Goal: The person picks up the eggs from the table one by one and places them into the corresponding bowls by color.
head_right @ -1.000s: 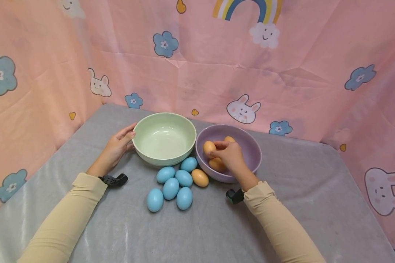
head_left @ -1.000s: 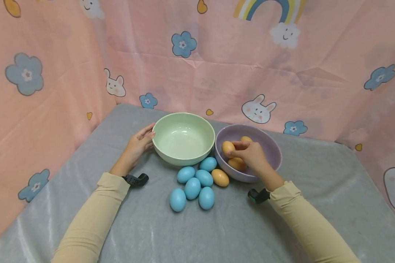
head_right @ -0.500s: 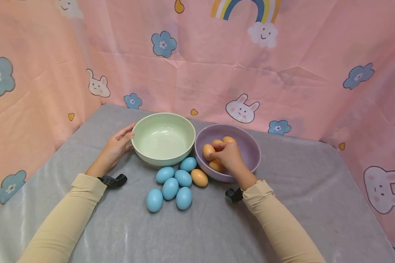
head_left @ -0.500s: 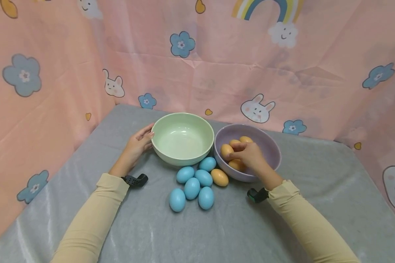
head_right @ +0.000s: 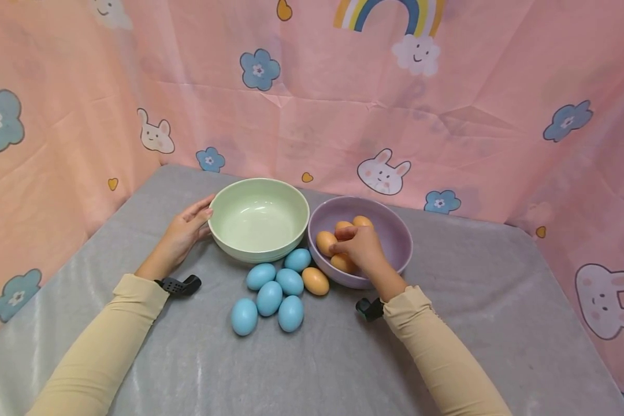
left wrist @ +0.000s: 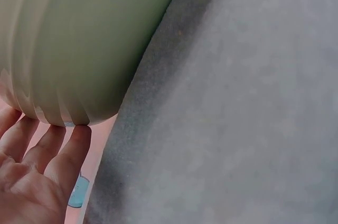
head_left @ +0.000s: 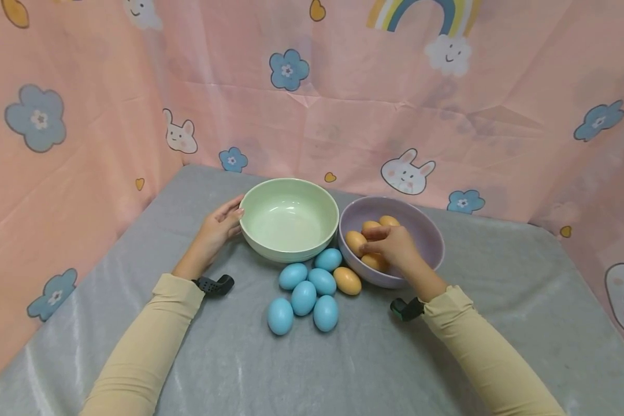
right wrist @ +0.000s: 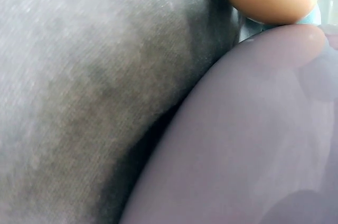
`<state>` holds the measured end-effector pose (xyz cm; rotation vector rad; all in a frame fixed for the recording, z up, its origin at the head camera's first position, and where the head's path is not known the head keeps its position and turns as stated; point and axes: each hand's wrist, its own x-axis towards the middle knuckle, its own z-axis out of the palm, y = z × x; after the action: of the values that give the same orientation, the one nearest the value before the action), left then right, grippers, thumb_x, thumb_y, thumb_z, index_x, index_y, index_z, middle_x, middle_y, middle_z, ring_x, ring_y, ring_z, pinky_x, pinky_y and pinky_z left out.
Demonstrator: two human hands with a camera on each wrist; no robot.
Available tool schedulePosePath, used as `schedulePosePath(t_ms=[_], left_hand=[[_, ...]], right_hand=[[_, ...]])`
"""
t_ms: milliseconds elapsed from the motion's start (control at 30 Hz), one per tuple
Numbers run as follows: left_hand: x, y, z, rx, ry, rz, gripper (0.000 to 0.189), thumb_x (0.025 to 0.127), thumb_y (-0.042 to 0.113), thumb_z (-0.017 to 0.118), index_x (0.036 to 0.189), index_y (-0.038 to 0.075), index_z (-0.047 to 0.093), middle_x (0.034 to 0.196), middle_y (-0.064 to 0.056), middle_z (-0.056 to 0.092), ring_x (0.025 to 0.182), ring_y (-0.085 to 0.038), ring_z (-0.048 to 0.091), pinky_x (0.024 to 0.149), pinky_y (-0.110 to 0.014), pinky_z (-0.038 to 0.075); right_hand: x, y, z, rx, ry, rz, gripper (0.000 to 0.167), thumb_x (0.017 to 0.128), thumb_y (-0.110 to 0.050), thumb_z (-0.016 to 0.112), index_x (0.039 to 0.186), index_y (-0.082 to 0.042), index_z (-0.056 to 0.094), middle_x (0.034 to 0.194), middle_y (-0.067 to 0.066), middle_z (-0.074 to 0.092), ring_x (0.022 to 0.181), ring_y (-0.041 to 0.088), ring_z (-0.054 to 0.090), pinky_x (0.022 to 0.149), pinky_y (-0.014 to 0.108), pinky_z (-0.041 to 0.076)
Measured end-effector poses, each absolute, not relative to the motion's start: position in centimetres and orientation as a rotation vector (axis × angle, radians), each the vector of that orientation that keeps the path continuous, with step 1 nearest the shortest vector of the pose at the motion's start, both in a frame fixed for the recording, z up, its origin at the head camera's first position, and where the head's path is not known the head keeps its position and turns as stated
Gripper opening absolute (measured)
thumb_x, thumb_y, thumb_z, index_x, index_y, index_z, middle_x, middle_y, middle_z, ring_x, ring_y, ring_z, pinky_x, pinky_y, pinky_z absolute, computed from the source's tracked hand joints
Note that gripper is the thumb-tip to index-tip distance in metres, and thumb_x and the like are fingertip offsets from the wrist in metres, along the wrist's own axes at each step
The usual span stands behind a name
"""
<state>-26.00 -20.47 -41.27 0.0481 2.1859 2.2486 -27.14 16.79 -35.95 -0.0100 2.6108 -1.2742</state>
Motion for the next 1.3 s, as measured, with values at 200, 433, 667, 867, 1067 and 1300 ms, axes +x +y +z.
schedulePosePath(t_ms=[200, 433, 667, 867, 1067, 1300], left_hand=[[-26.0, -20.6, -41.3, 0.045, 2.187, 2.254, 0.055, 0.105, 0.024, 0.050, 0.156, 0.012, 0.033, 0.161, -0.009, 0.035, 0.146, -0.025, 0.039, 0.095, -0.014, 0.053], [-26.0, -20.4, -41.3, 0.054, 2.193, 2.248, 0.056, 0.105, 0.027, 0.051, 0.156, 0.013, 0.033, 0.161, -0.008, 0.035, 0.146, -0.024, 0.038, 0.096, -0.013, 0.053], [-26.0, -20.3, -41.1, 0.046, 2.195, 2.247, 0.056, 0.105, 0.025, 0.050, 0.156, 0.012, 0.032, 0.161, -0.008, 0.035, 0.146, -0.024, 0.040, 0.096, -0.014, 0.053], [-26.1, -20.4, -41.2, 0.038, 2.191, 2.247, 0.055, 0.105, 0.025, 0.050, 0.156, 0.013, 0.033, 0.161, -0.008, 0.035, 0.145, -0.024, 0.040, 0.098, -0.015, 0.053], [-26.0, -20.4, -41.1, 0.039, 2.201, 2.241, 0.055, 0.105, 0.025, 0.050, 0.156, 0.013, 0.033, 0.161, -0.007, 0.035, 0.145, -0.024, 0.040, 0.099, -0.016, 0.052], [-25.9, -20.3, -41.1, 0.053, 2.194, 2.251, 0.055, 0.106, 0.024, 0.049, 0.156, 0.012, 0.032, 0.161, -0.008, 0.035, 0.145, -0.024, 0.040, 0.098, -0.015, 0.053]], right_hand=[[-26.9, 16.9, -35.7, 0.072, 2.617, -1.409, 0.043, 0.086, -0.016, 0.077, 0.125, -0.001, 0.068, 0.127, 0.017, 0.068, 0.082, -0.002, 0.064, 0.068, 0.007, 0.052], [-25.2, 17.5, -34.9, 0.015, 2.716, -1.431, 0.046, 0.091, -0.029, 0.073, 0.129, -0.005, 0.066, 0.131, 0.014, 0.067, 0.103, 0.009, 0.065, 0.073, 0.004, 0.049], [-21.8, 17.8, -34.2, -0.023, 2.636, -1.543, 0.047, 0.091, -0.033, 0.073, 0.130, -0.008, 0.065, 0.132, 0.012, 0.066, 0.117, 0.011, 0.060, 0.083, 0.004, 0.051], [-18.4, 17.4, -34.1, -0.150, 2.606, -1.580, 0.048, 0.087, -0.035, 0.078, 0.125, -0.007, 0.068, 0.124, 0.008, 0.071, 0.112, 0.001, 0.061, 0.090, 0.006, 0.049], [-15.9, 17.1, -34.3, -0.182, 2.491, -1.652, 0.042, 0.087, -0.021, 0.078, 0.126, -0.007, 0.068, 0.124, 0.007, 0.071, 0.108, -0.004, 0.064, 0.088, 0.010, 0.054], [-14.2, 17.1, -35.2, -0.066, 2.383, -1.590, 0.051, 0.088, -0.025, 0.077, 0.134, -0.008, 0.063, 0.129, 0.007, 0.069, 0.118, 0.005, 0.064, 0.092, 0.015, 0.053]])
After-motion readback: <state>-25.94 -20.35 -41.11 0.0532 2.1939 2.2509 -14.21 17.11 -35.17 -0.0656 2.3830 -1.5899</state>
